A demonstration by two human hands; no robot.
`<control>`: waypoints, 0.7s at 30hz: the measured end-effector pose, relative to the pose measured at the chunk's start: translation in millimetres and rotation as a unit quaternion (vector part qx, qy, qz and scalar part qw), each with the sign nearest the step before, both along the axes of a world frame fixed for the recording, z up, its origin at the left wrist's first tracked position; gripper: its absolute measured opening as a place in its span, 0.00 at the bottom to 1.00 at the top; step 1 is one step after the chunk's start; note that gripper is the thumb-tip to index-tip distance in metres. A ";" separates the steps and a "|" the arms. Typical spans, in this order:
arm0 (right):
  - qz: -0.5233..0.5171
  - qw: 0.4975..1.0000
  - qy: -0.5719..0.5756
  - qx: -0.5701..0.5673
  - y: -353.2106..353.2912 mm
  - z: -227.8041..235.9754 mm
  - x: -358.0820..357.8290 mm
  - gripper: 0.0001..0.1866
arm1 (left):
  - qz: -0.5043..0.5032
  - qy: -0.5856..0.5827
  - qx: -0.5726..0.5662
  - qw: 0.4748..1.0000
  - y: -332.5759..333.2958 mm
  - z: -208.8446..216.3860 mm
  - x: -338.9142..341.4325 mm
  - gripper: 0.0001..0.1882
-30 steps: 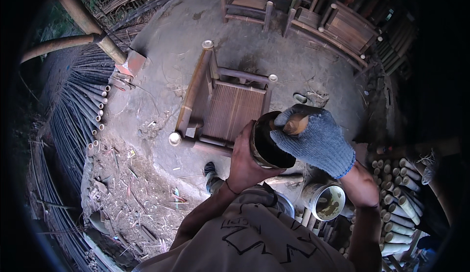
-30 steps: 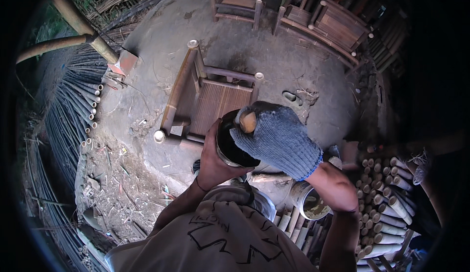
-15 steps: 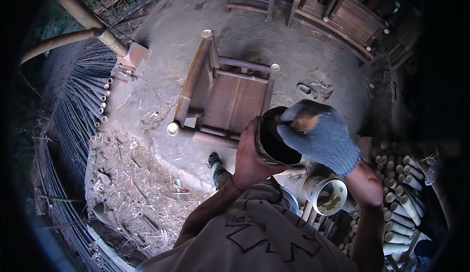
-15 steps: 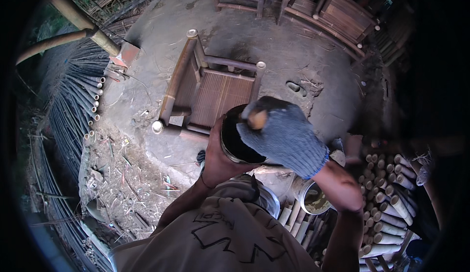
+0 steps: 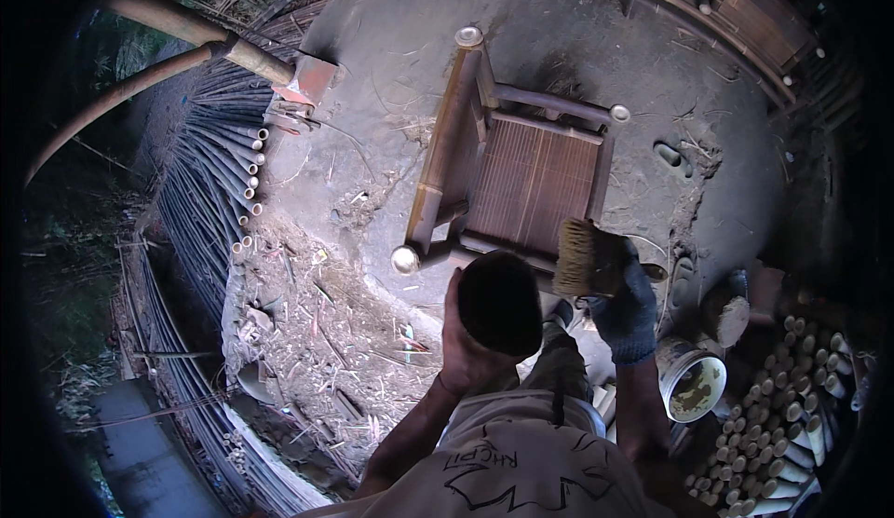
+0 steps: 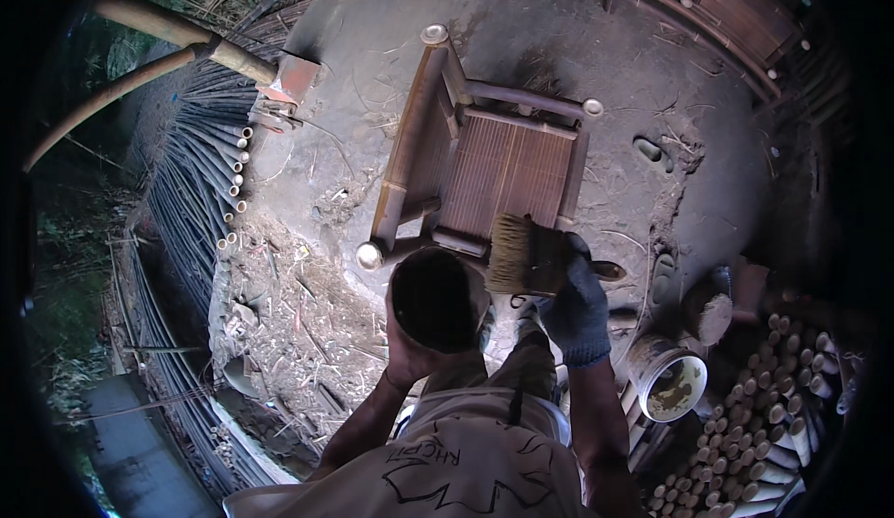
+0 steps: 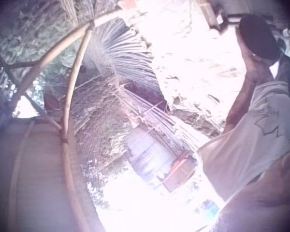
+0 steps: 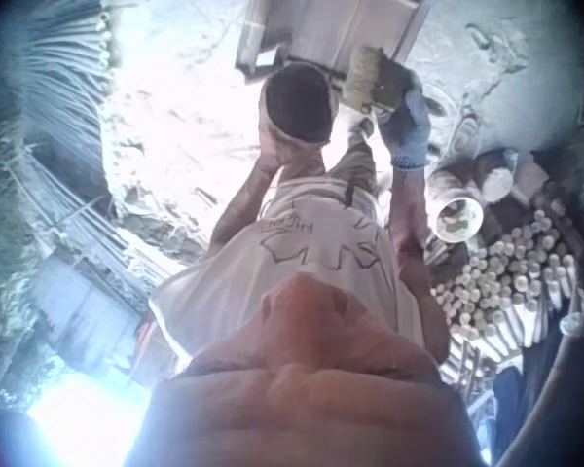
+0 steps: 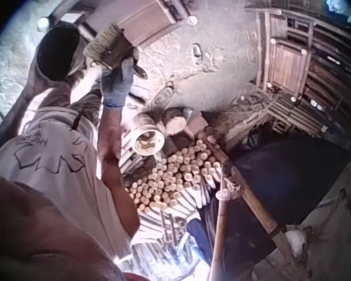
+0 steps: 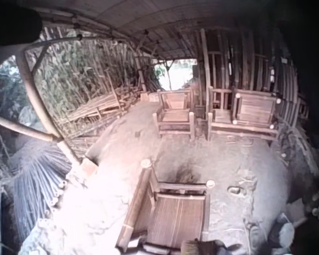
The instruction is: The person prepares varnish by pouring it into a can, then applies the varnish to a bamboo chair using a brush. The person works on the chair's frame and legs, ensuring even coverage.
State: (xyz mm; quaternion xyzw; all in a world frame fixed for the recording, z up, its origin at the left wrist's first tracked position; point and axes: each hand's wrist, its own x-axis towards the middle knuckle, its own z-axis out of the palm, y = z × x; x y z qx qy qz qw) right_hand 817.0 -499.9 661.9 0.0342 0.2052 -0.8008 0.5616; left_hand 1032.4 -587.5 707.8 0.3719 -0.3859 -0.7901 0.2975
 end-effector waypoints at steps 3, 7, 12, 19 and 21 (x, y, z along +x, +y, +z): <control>0.011 1.000 -0.010 0.005 -50.6 -66.4 32.6 0.22 | 0.009 -0.052 -0.198 0.979 -33.3 -38.5 51.6 0.69; 0.101 0.984 0.127 0.075 -88.8 -182.1 67.0 0.19 | 0.037 -0.319 -0.306 0.896 -76.6 -96.7 120.3 0.63; 0.245 0.917 0.290 0.126 -164.3 -198.3 110.4 0.16 | 0.201 -0.395 -0.374 0.815 -133.8 -121.0 144.9 0.61; 0.257 0.898 0.348 0.076 -284.9 -222.0 58.4 0.19 | 0.319 -0.453 -0.362 0.750 -168.9 -120.9 157.6 0.51; 0.222 0.895 0.383 0.050 -336.0 -221.5 10.1 0.21 | 0.370 -0.359 -0.390 0.763 -177.8 -128.3 158.4 0.51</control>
